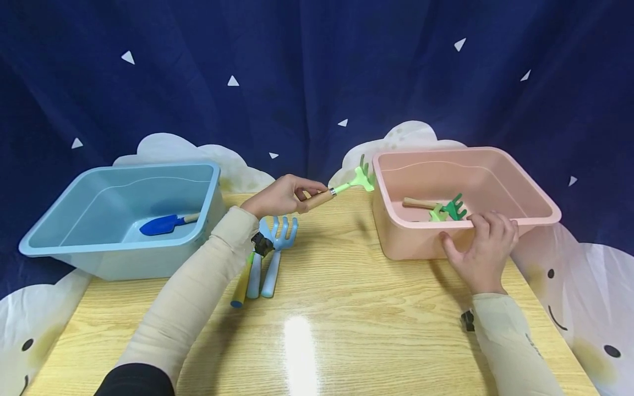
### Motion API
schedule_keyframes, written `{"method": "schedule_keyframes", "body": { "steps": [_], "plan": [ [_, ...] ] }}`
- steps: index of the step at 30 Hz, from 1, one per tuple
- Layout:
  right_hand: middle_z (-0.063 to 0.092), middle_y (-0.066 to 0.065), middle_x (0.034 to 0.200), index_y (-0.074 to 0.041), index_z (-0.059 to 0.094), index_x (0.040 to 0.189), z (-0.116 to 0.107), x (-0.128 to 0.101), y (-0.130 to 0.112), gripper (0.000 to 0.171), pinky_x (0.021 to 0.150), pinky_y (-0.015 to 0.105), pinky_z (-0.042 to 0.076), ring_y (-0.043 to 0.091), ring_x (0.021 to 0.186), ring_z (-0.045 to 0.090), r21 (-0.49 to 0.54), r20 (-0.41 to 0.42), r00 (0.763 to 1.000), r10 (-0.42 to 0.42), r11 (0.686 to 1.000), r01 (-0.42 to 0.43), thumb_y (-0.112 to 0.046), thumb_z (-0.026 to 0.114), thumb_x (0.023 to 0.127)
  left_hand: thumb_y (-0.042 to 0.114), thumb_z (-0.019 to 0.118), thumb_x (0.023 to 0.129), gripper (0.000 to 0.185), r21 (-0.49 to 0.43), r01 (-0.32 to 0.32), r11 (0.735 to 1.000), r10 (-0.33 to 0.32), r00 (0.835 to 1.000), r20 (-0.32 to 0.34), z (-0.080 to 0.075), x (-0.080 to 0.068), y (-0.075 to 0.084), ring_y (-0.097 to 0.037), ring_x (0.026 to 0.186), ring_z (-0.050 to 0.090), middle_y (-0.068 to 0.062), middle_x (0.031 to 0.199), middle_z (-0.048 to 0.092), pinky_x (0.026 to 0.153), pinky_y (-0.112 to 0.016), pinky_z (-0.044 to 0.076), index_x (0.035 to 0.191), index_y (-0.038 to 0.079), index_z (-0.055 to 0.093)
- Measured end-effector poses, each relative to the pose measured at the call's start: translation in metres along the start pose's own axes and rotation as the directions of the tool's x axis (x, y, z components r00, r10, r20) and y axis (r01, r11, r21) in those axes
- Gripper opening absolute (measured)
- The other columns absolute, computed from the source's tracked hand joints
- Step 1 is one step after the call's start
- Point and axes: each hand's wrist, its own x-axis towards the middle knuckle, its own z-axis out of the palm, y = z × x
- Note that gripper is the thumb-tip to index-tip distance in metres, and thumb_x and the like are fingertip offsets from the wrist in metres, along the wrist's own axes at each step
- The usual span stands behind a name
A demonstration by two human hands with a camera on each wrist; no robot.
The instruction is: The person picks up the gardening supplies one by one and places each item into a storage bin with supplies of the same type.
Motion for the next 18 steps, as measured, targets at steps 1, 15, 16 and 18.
{"method": "schedule_keyframes", "body": {
  "steps": [1,15,16,18],
  "plan": [
    [0.051,0.029,0.110,0.005,0.055,0.104,0.000,-0.001,0.002,0.070,0.112,0.048,0.020,0.046,0.114,0.040,0.000,-0.001,1.000,0.001,1.000,-0.001,-0.059,0.062,0.078,-0.009,0.061,0.083,0.058,-0.003,-0.001,1.000,0.001,1.000,-0.002,-0.001,0.001,0.002,-0.019,0.086,0.072,-0.011,0.124,0.069,0.069,-0.024,0.054,0.132,0.021,0.065],
    [0.052,0.027,0.108,0.002,0.057,0.102,0.002,-0.003,0.011,0.072,0.110,0.047,0.021,0.045,0.112,0.042,0.020,-0.020,0.999,-0.028,0.999,0.028,-0.066,0.063,0.079,-0.007,0.061,0.085,0.057,0.019,-0.018,1.000,0.018,1.000,-0.003,0.005,0.014,0.025,-0.016,0.086,0.071,-0.009,0.123,0.070,0.067,-0.023,0.052,0.133,0.024,0.065],
    [0.052,0.027,0.108,0.002,0.057,0.102,0.002,-0.003,0.011,0.072,0.110,0.048,0.022,0.045,0.112,0.042,0.022,-0.022,0.999,-0.032,0.999,0.033,-0.066,0.063,0.079,-0.007,0.061,0.085,0.057,0.024,-0.018,1.000,0.018,1.000,-0.003,0.006,0.014,0.026,-0.016,0.085,0.071,-0.009,0.123,0.070,0.067,-0.023,0.052,0.133,0.025,0.065],
    [0.052,0.027,0.108,0.002,0.057,0.102,0.003,-0.002,0.011,0.071,0.110,0.047,0.022,0.045,0.111,0.042,0.026,-0.030,0.999,-0.038,0.999,0.039,-0.065,0.064,0.079,-0.007,0.061,0.085,0.058,0.031,-0.017,0.999,0.017,1.000,-0.007,0.006,0.015,0.027,-0.016,0.087,0.072,-0.008,0.123,0.070,0.068,-0.023,0.052,0.133,0.025,0.065]
  ]
}}
